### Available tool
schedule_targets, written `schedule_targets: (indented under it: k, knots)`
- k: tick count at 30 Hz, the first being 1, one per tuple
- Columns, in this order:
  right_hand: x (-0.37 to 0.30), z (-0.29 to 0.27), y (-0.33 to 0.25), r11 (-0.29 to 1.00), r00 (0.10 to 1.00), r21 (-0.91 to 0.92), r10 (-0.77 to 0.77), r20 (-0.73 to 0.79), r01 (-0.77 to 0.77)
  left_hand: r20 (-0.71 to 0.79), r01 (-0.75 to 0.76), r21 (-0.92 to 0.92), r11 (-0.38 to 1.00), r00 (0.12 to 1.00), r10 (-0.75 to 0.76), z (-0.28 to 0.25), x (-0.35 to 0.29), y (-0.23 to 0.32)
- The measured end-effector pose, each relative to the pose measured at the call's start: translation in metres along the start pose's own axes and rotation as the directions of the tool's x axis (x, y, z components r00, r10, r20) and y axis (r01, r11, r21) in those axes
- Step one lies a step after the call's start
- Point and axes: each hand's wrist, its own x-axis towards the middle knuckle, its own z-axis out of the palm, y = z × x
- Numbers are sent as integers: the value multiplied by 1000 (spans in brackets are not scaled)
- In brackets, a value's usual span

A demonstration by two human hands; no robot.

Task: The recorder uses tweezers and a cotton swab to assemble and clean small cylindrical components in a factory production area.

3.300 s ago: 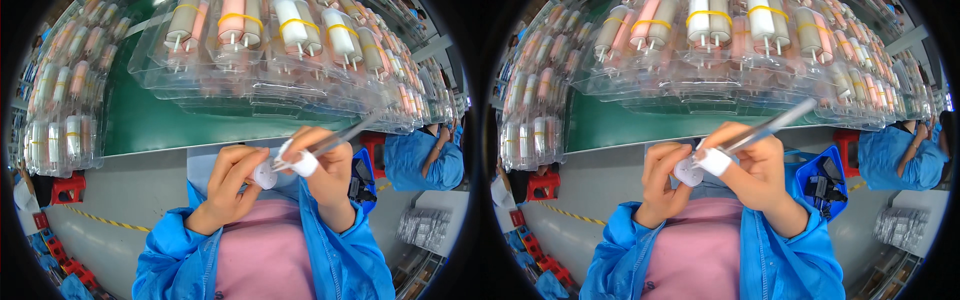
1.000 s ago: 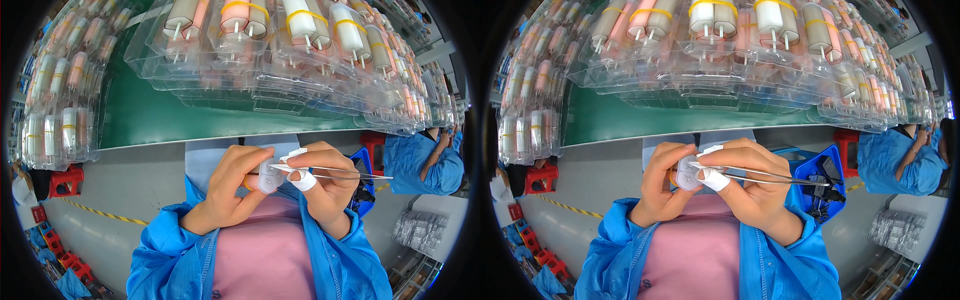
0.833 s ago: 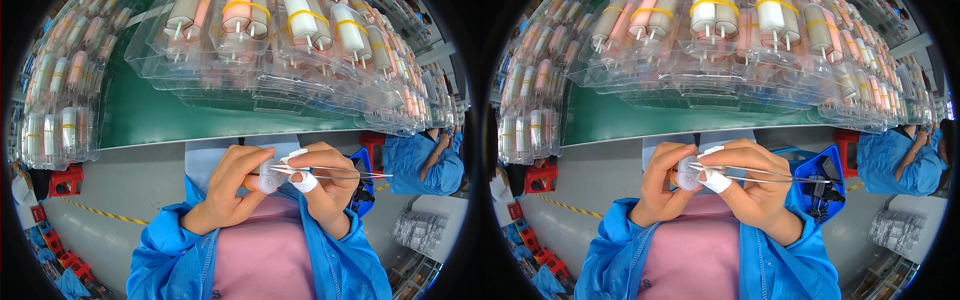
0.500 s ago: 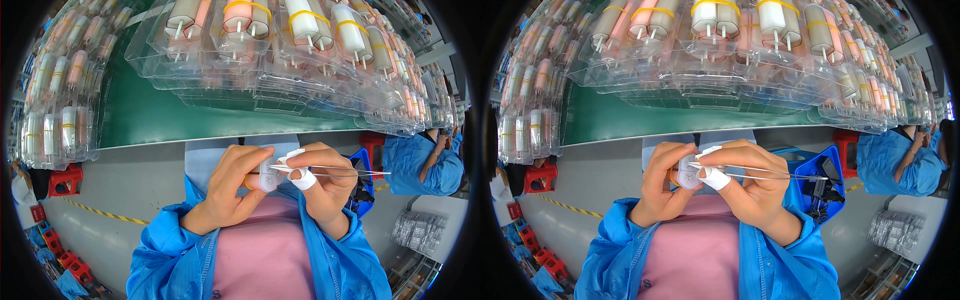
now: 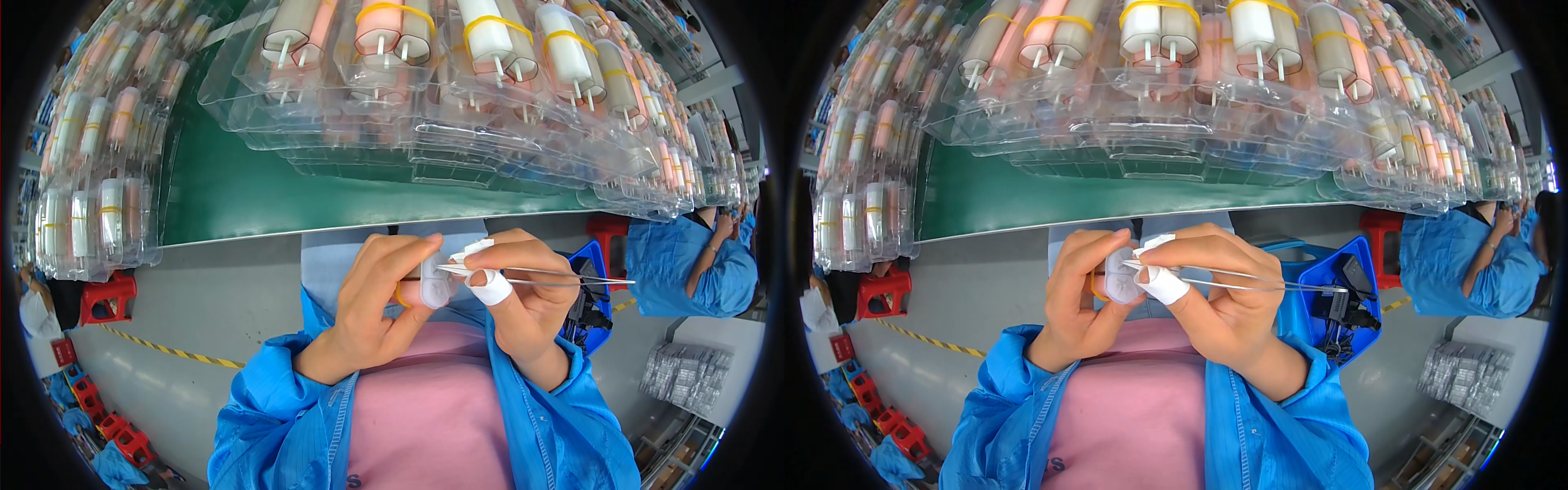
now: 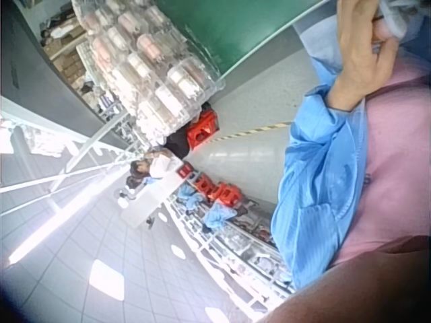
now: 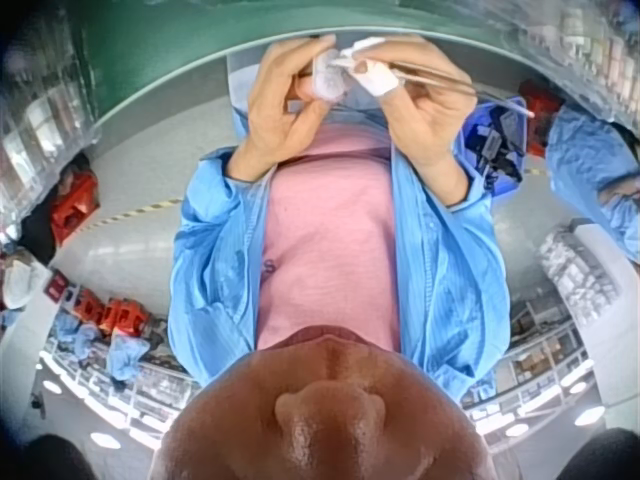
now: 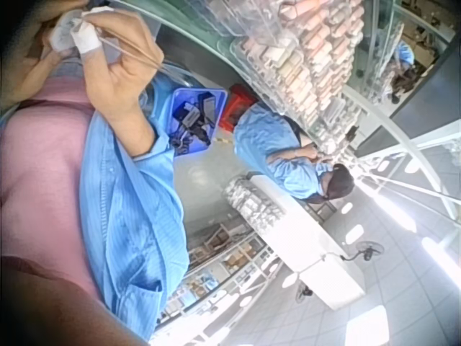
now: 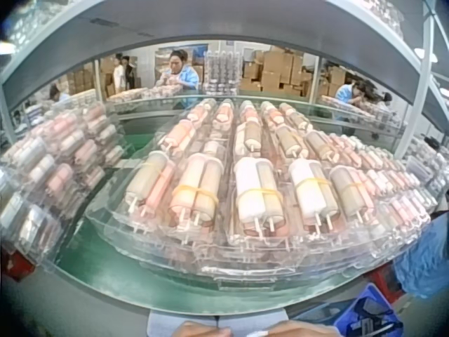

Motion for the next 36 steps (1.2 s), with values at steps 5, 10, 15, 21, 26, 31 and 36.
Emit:
schedule_targets:
  k: [5,10,15,21,26,31,36]
  knots:
    - [0,-2,-1,1000,1000,-20,0,24,1,-72,0,-43,999,997,-3,5,0,2]
    - [1,-2,-2,1000,999,-7,-11,31,11,-73,-13,-33,999,997,11,4,2,3]
    - [1,-2,-2,1000,999,0,-12,36,12,-70,-5,-46,999,998,2,3,2,4]
    - [2,-1,-1,994,996,-82,-61,59,66,-58,-35,13,999,998,36,2,2,3]
    - [5,1,-1,980,990,-159,-104,93,118,-70,-81,66,995,994,86,4,4,1]
    - [14,-3,-5,974,985,-207,-54,167,89,-40,-137,149,979,989,145,4,6,-3]
    - [12,-1,-2,997,993,48,55,103,-60,23,81,-165,983,997,-78,2,-1,0]
